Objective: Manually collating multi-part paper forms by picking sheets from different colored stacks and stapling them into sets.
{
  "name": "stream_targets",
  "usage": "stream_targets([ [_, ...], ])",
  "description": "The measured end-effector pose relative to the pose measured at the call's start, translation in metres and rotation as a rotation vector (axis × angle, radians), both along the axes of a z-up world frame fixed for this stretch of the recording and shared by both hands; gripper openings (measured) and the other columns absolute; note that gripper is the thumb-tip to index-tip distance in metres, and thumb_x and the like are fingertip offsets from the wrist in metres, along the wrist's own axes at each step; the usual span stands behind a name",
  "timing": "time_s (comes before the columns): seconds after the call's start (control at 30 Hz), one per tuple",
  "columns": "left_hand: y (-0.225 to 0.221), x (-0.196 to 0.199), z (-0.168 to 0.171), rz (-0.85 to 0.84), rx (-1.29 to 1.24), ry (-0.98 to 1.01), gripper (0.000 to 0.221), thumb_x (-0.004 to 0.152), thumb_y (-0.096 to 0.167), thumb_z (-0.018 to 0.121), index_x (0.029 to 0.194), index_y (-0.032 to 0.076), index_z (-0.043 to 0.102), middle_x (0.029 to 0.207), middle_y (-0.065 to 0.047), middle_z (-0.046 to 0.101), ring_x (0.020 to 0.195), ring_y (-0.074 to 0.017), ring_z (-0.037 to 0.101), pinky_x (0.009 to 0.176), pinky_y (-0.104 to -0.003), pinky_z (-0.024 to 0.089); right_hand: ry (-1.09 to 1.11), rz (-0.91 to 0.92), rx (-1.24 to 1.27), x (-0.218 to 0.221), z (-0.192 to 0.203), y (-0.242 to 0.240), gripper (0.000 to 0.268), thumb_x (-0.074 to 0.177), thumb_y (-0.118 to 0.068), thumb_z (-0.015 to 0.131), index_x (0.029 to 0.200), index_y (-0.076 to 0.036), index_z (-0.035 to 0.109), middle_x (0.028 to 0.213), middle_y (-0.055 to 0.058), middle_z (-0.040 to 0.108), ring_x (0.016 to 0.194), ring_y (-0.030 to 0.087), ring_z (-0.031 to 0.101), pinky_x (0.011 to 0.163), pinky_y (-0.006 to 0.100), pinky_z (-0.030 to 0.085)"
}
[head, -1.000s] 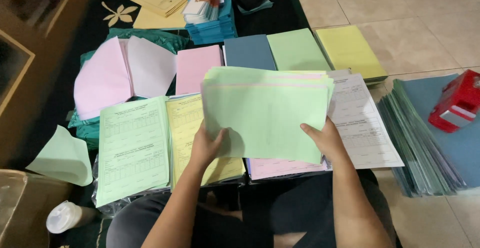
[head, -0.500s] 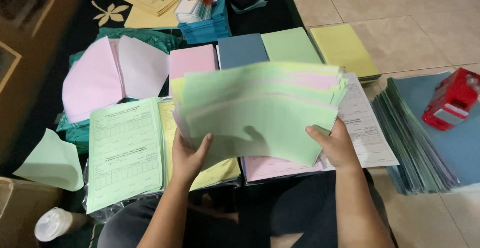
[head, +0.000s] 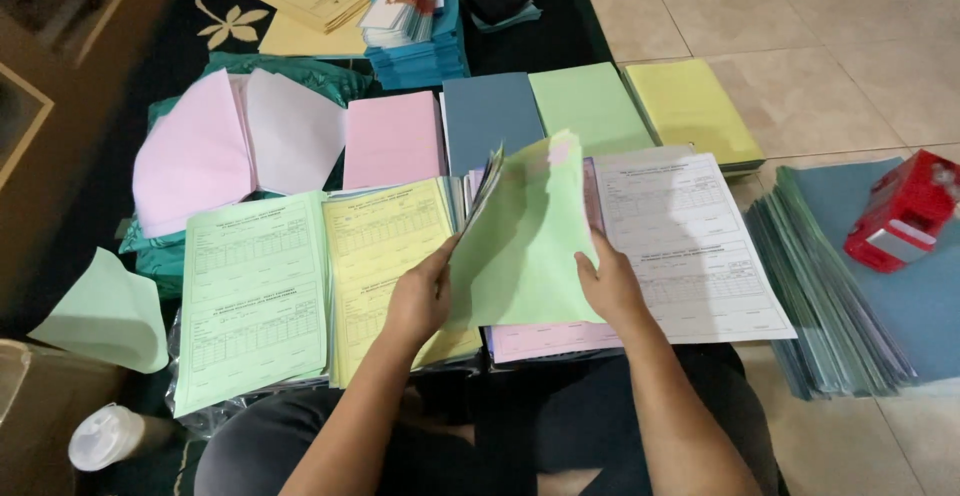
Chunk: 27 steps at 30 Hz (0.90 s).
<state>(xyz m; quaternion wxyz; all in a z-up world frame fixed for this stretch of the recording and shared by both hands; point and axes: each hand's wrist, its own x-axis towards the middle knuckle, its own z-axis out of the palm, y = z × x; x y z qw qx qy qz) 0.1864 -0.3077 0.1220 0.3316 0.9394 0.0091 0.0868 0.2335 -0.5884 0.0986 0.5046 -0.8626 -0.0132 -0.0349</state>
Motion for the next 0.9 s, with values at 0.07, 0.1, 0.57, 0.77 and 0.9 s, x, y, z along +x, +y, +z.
stream_targets([
  [0.07,0.003,0.003,-0.016,-0.056,-0.122,-0.011,0.053,0.097,0.005,0.047,0.149,0.013,0.055,0.130,-0.016,0.071,0.111,-0.0438,0.068,0.094,-0.057,0.056,-0.136,0.084,-0.086,-0.005,-0.011,0.006,0.047,0.099,-0.006,0.055,0.146,-0.006,0.056,0.126,0.027,0.069,0.118,0.044,0.065,0.100,0.056,0.053],
  [0.1,0.008,0.002,-0.014,-0.057,-0.119,-0.012,0.053,0.097,0.005,0.047,0.149,0.013,0.055,0.130,-0.016,0.071,0.111,-0.0438,0.068,0.094,-0.057,0.056,-0.137,0.083,-0.084,-0.006,-0.009,0.002,0.047,0.099,-0.006,0.055,0.146,-0.006,0.056,0.126,0.027,0.069,0.118,0.044,0.065,0.100,0.056,0.053],
  [0.57,0.040,-0.008,-0.020,0.151,-0.761,-0.250,0.071,0.079,0.010,0.088,0.139,0.000,0.051,0.125,-0.019,0.067,0.121,-0.0304,0.064,0.109,-0.054,0.048,-0.200,-0.096,0.457,-0.013,0.021,-0.020,0.053,0.091,-0.023,0.077,0.134,0.003,0.058,0.112,0.011,0.069,0.099,0.018,0.064,0.091,0.042,0.055],
  [0.77,0.043,0.025,-0.025,0.204,-0.264,0.029,0.081,0.080,0.050,0.086,0.136,0.003,0.051,0.126,-0.026,0.065,0.123,-0.0480,0.061,0.108,-0.063,0.048,-0.135,-0.082,0.212,0.028,-0.054,-0.028,0.051,0.100,-0.029,0.071,0.137,0.001,0.054,0.119,0.024,0.068,0.113,0.037,0.066,0.096,0.055,0.052],
  [0.9,0.008,0.005,-0.004,0.116,-0.114,-0.068,0.037,0.101,0.016,0.060,0.137,0.011,0.058,0.118,-0.018,0.073,0.112,-0.0414,0.069,0.095,-0.057,0.056,-0.109,-0.061,0.055,0.005,-0.022,-0.006,0.045,0.101,-0.018,0.065,0.140,0.002,0.054,0.122,0.029,0.067,0.117,0.047,0.064,0.100,0.060,0.051],
])
